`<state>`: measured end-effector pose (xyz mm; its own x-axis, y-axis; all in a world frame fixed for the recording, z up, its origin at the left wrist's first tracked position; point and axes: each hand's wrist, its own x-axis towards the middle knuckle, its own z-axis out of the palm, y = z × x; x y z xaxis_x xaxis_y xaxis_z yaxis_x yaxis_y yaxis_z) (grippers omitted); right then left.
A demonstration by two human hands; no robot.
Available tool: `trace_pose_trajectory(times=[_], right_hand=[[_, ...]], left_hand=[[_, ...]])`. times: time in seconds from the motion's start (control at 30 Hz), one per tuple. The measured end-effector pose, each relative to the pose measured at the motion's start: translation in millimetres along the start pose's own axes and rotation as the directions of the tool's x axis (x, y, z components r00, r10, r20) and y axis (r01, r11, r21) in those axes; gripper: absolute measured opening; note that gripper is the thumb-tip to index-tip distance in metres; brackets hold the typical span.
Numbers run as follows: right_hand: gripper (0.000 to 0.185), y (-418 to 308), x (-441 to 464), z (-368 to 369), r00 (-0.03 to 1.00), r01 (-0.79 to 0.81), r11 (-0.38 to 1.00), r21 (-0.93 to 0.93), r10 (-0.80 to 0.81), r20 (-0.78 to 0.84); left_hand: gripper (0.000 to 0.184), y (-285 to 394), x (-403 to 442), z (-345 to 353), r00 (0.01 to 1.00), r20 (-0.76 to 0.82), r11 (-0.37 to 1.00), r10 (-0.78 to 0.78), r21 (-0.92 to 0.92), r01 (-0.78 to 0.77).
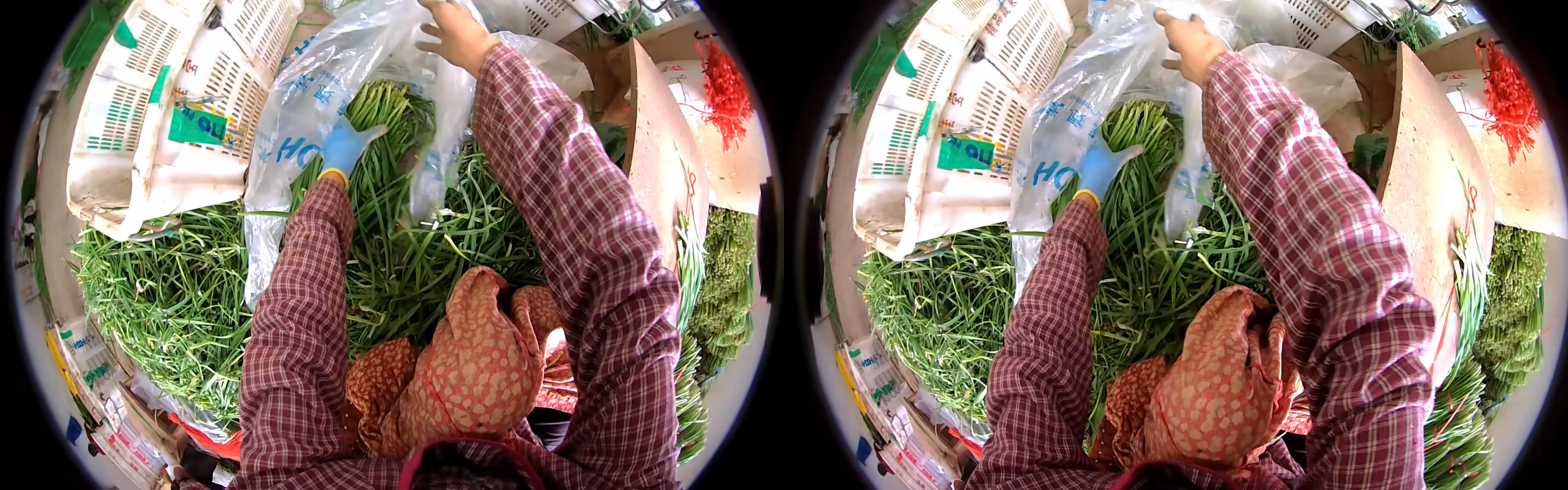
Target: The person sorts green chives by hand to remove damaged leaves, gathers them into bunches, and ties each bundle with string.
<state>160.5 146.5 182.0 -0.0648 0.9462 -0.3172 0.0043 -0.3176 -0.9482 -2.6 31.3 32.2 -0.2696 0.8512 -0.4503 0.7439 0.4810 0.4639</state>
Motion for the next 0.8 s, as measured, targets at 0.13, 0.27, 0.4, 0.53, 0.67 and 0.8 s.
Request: trace_pose_trajectory(times=[0.13, 0.27, 0.4, 0.53, 0.67, 0.8], right_hand=[[0.069, -9.1, 11.4, -6.3, 0.952, 0.028, 0.991, 0.127, -0.066, 0.298], [0.065, -9.9, 12.5, -8.8, 0.951, 0.039, 0.99, 0.135, -0.078, 0.3], [0.063, -14.7, 6.9, -9.8, 0.959, 0.025, 0.995, 0.097, -0.051, 0.278], [0.06, -15.3, 3.9, -10.9, 0.956, 0.031, 0.997, 0.072, -0.051, 0.289], [0.058, -17.5, 7.1, -7.7, 0.977, -0.006, 1.0, 0.014, 0.003, 0.213], [0.056, -15.3, 16.4, -12.8, 0.975, 0.012, 0.998, 0.056, -0.024, 0.219]], left_hand=[[0.1, 29.0, -12.0, 31.0, 0.937, -0.273, 0.936, 0.216, 0.33, -0.119], [0.087, 6.0, 24.5, 116.5, 0.707, -0.509, 0.791, 0.491, 0.601, -0.116], [0.1, 30.2, -10.1, 69.2, 0.831, -0.463, 0.941, 0.31, 0.277, -0.197], [0.09, 29.5, 0.0, 49.8, 0.93, -0.322, 0.961, 0.176, 0.262, -0.092], [0.068, 29.1, 0.6, 40.9, 0.925, -0.32, 0.952, 0.206, 0.286, -0.113], [0.06, -6.6, -2.2, 28.9, 0.941, -0.305, 0.821, 0.148, -0.492, -0.289]])
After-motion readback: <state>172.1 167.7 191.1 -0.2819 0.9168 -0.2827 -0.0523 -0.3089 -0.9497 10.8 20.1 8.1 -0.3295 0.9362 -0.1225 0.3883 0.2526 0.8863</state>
